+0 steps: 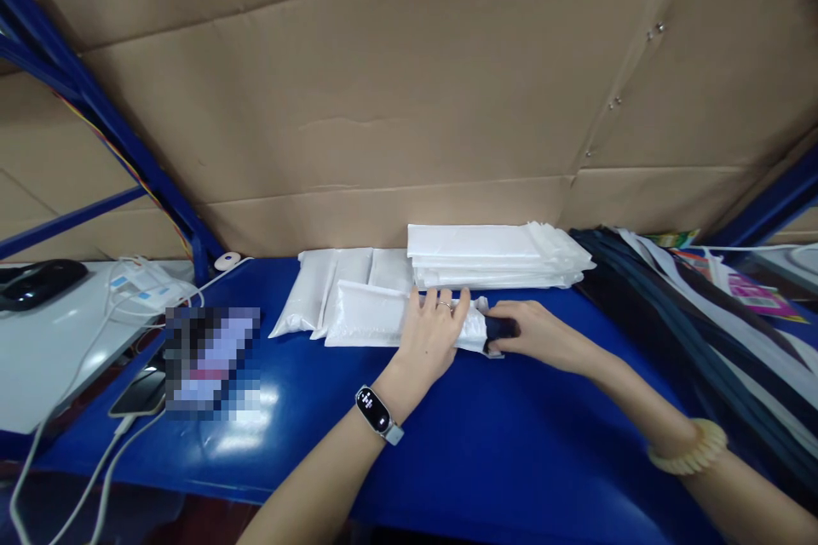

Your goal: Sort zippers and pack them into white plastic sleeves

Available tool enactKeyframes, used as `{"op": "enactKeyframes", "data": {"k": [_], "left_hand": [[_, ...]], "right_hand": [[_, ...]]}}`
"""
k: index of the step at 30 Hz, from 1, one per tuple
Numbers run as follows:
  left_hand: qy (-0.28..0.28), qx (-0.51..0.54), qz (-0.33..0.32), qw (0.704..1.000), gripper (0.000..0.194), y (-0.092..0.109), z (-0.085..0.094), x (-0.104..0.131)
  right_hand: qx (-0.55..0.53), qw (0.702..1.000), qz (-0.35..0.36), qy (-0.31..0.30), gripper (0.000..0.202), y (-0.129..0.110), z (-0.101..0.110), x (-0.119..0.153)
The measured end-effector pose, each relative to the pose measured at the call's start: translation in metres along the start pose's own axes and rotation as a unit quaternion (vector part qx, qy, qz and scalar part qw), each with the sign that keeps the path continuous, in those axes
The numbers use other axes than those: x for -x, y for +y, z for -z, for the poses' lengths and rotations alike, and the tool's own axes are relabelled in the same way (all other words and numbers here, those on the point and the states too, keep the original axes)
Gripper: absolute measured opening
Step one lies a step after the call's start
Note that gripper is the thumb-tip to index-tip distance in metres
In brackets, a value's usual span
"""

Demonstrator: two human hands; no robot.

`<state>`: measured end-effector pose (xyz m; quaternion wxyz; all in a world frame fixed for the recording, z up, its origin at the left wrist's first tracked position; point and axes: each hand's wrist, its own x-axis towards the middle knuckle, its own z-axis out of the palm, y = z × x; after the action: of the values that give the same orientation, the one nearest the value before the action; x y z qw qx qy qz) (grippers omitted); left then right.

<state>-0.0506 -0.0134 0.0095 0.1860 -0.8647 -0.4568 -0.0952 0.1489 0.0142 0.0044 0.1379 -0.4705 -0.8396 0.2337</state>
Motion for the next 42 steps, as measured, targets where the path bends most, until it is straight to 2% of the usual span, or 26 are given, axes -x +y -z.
{"op": "enactKeyframes", "data": {"k": [3,11,14,19,22,26,33,34,36,38,39,40,42], "left_hand": [[-0.005,0.005,0.026,1.000,0.058,-0.001,0.000,0.001],[0.006,0.025,0.014,1.000,0.025,0.007,0.008,0.000],[0.010,0.031,0.016,0.999,0.020,0.010,0.009,0.000],[0.017,0.034,0.043,0.998,0.035,0.004,0.013,-0.001],[0.020,0.031,0.066,0.997,0.040,-0.001,0.015,-0.001],[0.025,0.038,0.059,0.997,0.044,0.001,0.016,-0.001],[0.029,0.039,0.050,0.998,0.043,0.005,0.017,-0.003],[0.033,0.036,0.059,0.997,0.045,0.003,0.018,-0.004],[0.047,0.028,0.084,0.995,0.050,-0.001,0.021,-0.006],[0.061,0.021,0.109,0.992,0.054,-0.005,0.025,-0.007],[0.066,0.019,0.119,0.990,0.054,-0.006,0.026,-0.007],[0.071,0.017,0.126,0.989,0.055,-0.007,0.027,-0.007],[0.078,0.018,0.133,0.988,0.058,-0.007,0.027,-0.008]], "right_hand": [[-0.016,1.000,0.008,0.010,0.012,-0.001,-0.003,-0.001],[-0.111,0.991,0.022,0.078,0.017,-0.018,-0.016,-0.002],[-0.157,0.982,0.028,0.101,0.016,-0.020,-0.020,-0.002],[-0.246,0.963,0.021,0.111,0.019,-0.010,-0.015,-0.004],[-0.291,0.946,0.005,0.145,0.025,-0.006,-0.012,-0.003],[-0.279,0.945,0.010,0.171,0.015,-0.012,-0.014,-0.002],[-0.283,0.941,0.019,0.184,0.014,-0.019,-0.019,-0.003],[-0.288,0.936,0.026,0.201,0.016,-0.018,-0.016,-0.003],[-0.283,0.919,0.027,0.274,0.025,-0.015,-0.010,-0.003],[-0.271,0.896,0.004,0.352,0.039,-0.014,-0.003,-0.002],[-0.278,0.890,-0.012,0.361,0.043,-0.016,-0.001,-0.001],[-0.300,0.891,-0.025,0.340,0.044,-0.019,0.001,0.000],[-0.378,0.896,-0.033,0.229,0.042,-0.028,0.003,0.002]]}}
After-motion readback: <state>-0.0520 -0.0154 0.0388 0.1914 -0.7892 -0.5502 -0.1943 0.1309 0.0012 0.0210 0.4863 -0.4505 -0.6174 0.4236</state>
